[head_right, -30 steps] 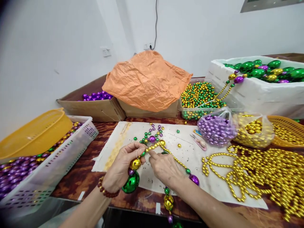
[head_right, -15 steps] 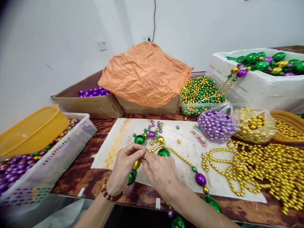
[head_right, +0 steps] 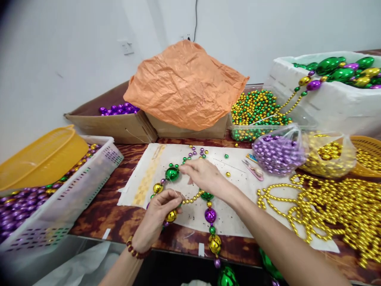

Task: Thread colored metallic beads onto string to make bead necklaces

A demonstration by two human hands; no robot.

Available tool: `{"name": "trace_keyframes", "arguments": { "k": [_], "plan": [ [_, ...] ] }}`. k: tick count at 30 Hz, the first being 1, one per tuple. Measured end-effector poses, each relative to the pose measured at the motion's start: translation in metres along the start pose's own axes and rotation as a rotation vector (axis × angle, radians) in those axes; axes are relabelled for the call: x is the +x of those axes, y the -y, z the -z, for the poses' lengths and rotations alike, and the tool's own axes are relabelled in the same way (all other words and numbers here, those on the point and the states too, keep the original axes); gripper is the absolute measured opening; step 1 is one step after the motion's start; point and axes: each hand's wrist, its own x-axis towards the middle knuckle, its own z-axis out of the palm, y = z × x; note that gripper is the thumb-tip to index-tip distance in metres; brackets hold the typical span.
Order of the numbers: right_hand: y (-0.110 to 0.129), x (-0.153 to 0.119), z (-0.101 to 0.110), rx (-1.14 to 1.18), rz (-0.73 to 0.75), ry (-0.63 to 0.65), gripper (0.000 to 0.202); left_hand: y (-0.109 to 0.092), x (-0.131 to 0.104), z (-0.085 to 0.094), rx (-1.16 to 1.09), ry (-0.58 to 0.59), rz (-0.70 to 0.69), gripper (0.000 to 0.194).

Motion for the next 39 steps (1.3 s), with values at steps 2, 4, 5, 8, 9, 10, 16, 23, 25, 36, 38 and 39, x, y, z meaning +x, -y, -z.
{"name": "trace_keyframes", "arguments": {
  "k": [2,4,5,8,9,10,16,23,25,36,38,39],
  "plan": [
    [-0.018,-0.008,-0.009,-0.28,-0.027,-0.022,0.043,0.001,0.001,0.0,-0.029,0.0,-0.007,0.015],
    [-0.031,-0.018,-0.019,-0.422,-0.033,-0.013,0.047,0.002,0.002,-0.001,-0.024,0.013,-0.024,0.015],
    [-0.036,-0.022,-0.025,-0.441,-0.033,-0.014,0.046,0.002,0.003,-0.002,-0.016,0.018,-0.032,0.015],
    [-0.043,-0.024,-0.038,-0.303,-0.029,-0.105,0.034,0.002,0.005,-0.003,0.002,0.008,-0.041,0.016],
    [-0.045,-0.023,-0.041,-0.229,-0.029,-0.155,0.029,0.002,0.006,-0.003,0.001,0.002,-0.033,0.016],
    [-0.047,-0.022,-0.043,-0.154,-0.029,-0.198,0.024,0.003,0.007,-0.002,-0.001,-0.003,-0.023,0.015],
    [-0.053,-0.025,-0.049,0.035,-0.057,-0.356,0.02,0.004,0.009,-0.001,-0.084,-0.062,-0.106,0.01],
    [-0.055,-0.031,-0.049,-0.102,-0.066,-0.36,0.021,-0.004,0.013,0.0,-0.307,-0.043,-0.153,0.005],
    [-0.057,-0.03,-0.048,-0.109,-0.067,-0.346,0.021,-0.006,0.015,0.003,-0.349,-0.028,-0.134,0.006],
    [-0.04,-0.003,-0.039,-0.395,0.236,-0.253,0.018,-0.007,0.024,0.012,-0.422,-0.034,0.094,0.022],
    [-0.033,0.005,-0.038,-0.471,0.364,-0.204,0.017,-0.006,0.024,0.013,-0.43,-0.01,0.091,0.018],
    [-0.03,0.008,-0.039,-0.512,0.411,-0.173,0.017,-0.006,0.024,0.014,-0.427,0.021,0.085,0.015]
  ]
}}
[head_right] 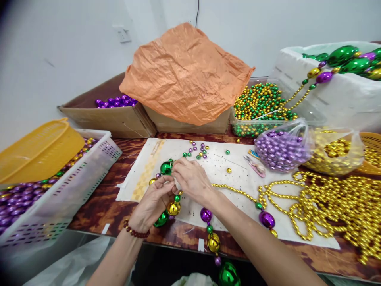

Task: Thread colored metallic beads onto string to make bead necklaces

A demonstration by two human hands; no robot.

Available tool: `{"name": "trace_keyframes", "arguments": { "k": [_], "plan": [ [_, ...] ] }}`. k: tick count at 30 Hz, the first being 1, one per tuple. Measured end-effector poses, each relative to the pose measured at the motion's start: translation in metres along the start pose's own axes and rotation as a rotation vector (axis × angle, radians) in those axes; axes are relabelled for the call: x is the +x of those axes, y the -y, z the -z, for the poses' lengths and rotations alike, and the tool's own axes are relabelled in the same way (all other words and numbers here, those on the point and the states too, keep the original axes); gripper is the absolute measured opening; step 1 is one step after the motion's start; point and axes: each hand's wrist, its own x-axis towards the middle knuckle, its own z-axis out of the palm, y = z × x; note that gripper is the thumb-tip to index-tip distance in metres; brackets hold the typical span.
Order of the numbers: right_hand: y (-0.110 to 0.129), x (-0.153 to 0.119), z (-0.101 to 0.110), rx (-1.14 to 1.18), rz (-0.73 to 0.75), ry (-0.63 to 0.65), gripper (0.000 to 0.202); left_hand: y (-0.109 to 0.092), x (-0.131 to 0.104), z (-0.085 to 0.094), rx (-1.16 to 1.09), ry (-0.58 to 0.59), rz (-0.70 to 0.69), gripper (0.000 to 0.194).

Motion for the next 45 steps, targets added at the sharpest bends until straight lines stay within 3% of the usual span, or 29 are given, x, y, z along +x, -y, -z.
{"name": "trace_keyframes", "arguments": {
  "k": [4,7,11,15,19,23,26,28,29,33,37,43,45],
  "plan": [
    [0.002,0.016,-0.004,-0.116,0.14,0.116,0.018,-0.004,0.0,0.002,0.02,0.105,-0.004,0.007],
    [0.0,0.02,-0.003,-0.105,0.11,0.147,0.023,-0.008,-0.001,0.002,0.051,0.097,-0.035,0.005],
    [-0.008,0.016,0.01,0.196,-0.106,0.25,0.026,-0.012,-0.004,0.001,0.081,0.073,-0.049,0.009],
    [-0.014,0.008,0.023,0.457,-0.106,0.435,0.017,-0.017,-0.007,0.002,0.107,0.073,-0.043,0.011],
    [-0.006,0.003,0.029,0.19,-0.064,0.325,0.016,-0.022,-0.009,0.003,0.183,0.071,-0.018,0.015],
    [0.009,-0.002,0.037,0.079,0.023,0.325,0.018,-0.026,-0.01,0.005,0.215,0.059,-0.011,0.018],
    [0.009,-0.002,0.044,0.213,-0.007,0.484,0.017,-0.026,-0.011,0.005,0.288,0.06,-0.048,0.018],
    [0.005,0.002,0.046,0.414,-0.104,0.643,0.017,-0.024,-0.011,0.005,0.333,0.072,-0.077,0.018],
    [0.003,0.004,0.046,0.5,-0.167,0.663,0.019,-0.024,-0.011,0.005,0.346,0.077,-0.087,0.017],
    [0.001,0.013,0.045,0.652,-0.355,0.542,0.02,-0.022,-0.011,0.005,0.38,0.05,-0.142,0.015],
    [0.004,0.012,0.047,0.76,-0.415,0.618,0.019,-0.022,-0.012,0.005,0.438,-0.015,-0.248,0.012],
    [-0.009,0.013,0.026,0.549,-0.371,0.354,0.015,-0.011,-0.012,0.002,0.528,-0.11,-0.417,0.008],
    [-0.012,0.014,0.015,0.49,-0.33,0.338,0.014,-0.005,-0.011,0.001,0.561,-0.156,-0.495,0.007]
  ]
}}
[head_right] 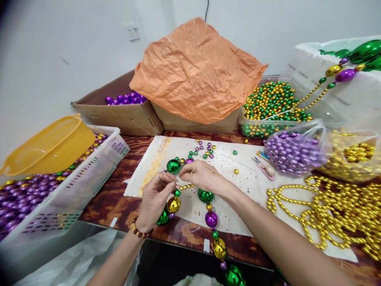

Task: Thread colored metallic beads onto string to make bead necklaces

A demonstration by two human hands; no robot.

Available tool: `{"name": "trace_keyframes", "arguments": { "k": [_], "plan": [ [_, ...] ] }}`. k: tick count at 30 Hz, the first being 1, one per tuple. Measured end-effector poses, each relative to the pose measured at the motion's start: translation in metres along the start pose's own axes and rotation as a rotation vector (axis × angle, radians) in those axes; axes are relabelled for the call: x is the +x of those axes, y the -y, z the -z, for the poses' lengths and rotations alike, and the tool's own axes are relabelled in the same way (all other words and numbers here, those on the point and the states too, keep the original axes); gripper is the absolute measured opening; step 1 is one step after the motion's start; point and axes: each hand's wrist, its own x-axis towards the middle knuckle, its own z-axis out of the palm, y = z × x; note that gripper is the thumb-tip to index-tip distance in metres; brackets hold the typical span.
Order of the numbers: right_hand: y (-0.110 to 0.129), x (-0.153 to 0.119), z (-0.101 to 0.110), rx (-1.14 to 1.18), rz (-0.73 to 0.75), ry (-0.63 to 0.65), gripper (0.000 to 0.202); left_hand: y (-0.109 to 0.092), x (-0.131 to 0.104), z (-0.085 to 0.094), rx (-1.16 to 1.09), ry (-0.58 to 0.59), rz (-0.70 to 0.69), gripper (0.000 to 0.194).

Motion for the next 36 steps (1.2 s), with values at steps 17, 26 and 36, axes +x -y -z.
{"name": "trace_keyframes", "arguments": {
  "k": [17,26,36],
  "plan": [
    [-0.011,0.01,-0.015,0.056,-0.074,-0.104,0.01,0.002,-0.001,-0.003,0.143,-0.123,-0.226,0.005],
    [0.006,-0.021,0.017,0.79,0.076,-0.17,0.006,0.003,0.002,0.002,-0.112,-0.101,-0.01,0.008],
    [-0.031,-0.034,0.002,0.593,0.077,-0.107,0.01,0.005,0.009,0.005,-0.419,0.04,0.148,0.009]
  ]
}}
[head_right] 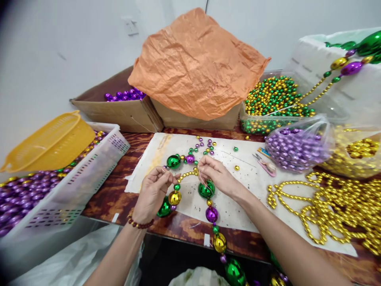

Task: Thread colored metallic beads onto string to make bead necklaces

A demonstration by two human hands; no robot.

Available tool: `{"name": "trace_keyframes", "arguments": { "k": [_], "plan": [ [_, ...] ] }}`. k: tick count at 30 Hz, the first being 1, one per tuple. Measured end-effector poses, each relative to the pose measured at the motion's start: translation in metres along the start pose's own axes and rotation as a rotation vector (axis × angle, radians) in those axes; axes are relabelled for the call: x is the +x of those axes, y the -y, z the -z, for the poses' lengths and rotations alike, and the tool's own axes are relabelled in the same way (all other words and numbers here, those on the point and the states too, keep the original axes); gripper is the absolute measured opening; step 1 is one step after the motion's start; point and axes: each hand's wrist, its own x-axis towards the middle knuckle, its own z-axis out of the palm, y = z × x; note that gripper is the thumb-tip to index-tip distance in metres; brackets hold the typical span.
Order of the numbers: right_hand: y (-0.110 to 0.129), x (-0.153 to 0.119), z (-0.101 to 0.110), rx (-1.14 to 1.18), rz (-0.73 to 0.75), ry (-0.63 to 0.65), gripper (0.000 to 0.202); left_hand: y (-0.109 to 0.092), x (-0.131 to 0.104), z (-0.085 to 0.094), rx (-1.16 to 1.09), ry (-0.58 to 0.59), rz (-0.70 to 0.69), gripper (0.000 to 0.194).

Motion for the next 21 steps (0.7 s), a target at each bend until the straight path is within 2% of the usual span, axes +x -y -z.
{"name": "trace_keyframes", "arguments": {
  "k": [4,6,9,12,14,17,21],
  "plan": [
    [0.014,0.005,-0.001,-0.229,0.011,0.078,0.011,0.001,0.005,0.003,0.247,0.042,0.019,0.012],
    [0.025,0.009,-0.004,-0.275,0.011,0.089,0.012,-0.001,0.009,0.006,0.295,0.084,0.074,0.015],
    [0.038,0.019,-0.005,-0.194,-0.028,0.109,0.01,-0.005,0.014,0.009,0.227,0.124,0.188,0.015],
    [0.046,0.036,-0.009,-0.029,-0.108,0.123,0.006,-0.007,0.015,0.012,0.133,0.145,0.24,0.021],
    [0.048,0.052,-0.017,-0.003,-0.143,0.089,0.005,-0.006,0.013,0.014,0.115,0.17,0.259,0.019],
    [0.044,0.081,-0.039,-0.212,-0.153,0.063,0.011,-0.002,0.011,0.015,0.112,0.191,0.254,0.015],
    [0.038,0.108,-0.066,-0.456,-0.107,0.138,0.012,0.001,0.01,0.016,0.08,0.171,0.21,0.014]
  ]
}}
